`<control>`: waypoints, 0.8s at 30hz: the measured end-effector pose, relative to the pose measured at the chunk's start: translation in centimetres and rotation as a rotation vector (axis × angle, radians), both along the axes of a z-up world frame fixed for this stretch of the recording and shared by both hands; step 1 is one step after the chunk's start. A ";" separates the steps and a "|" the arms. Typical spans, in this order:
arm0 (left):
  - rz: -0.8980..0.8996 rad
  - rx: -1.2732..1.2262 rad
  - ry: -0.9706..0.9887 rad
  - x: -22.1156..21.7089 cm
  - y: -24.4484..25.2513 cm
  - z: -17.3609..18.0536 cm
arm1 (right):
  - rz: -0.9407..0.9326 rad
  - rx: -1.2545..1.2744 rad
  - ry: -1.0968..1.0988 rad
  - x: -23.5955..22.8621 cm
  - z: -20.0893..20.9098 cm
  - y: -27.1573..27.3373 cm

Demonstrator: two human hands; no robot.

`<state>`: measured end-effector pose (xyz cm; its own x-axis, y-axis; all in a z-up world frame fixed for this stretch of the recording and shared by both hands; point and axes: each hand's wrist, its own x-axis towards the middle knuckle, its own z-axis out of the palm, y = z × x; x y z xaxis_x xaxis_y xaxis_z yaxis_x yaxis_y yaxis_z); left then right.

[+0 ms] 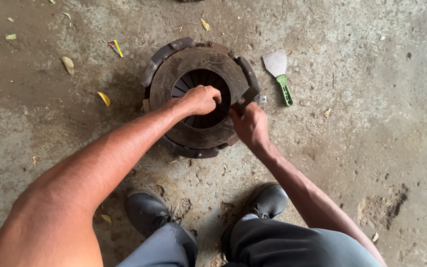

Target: Inspecting and cleaning a vehicle clutch pressure plate assembly using a scraper and a thin metal shim.

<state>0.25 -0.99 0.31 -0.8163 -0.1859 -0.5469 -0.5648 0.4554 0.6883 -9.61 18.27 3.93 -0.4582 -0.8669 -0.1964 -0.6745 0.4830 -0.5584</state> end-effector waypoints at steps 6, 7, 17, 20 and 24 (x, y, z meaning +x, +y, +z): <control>-0.017 -0.006 -0.055 -0.3 0.0 1.0 | -0.032 -0.047 -0.123 1.0 0.8 -0.1; -0.017 -0.007 -0.055 -0.3 0.0 1.0 | -0.031 -0.049 -0.123 0.9 1.0 -0.2; -0.011 -0.014 -0.028 0.4 -0.2 0.8 | -0.104 -0.072 -0.150 -0.3 1.4 -0.1; -0.017 -0.023 -0.023 0.4 -0.6 1.2 | -0.085 -0.107 -0.066 -1.3 2.4 -0.4; -0.056 -0.082 0.022 0.1 0.1 0.6 | 0.280 -0.325 0.335 -3.9 3.0 0.1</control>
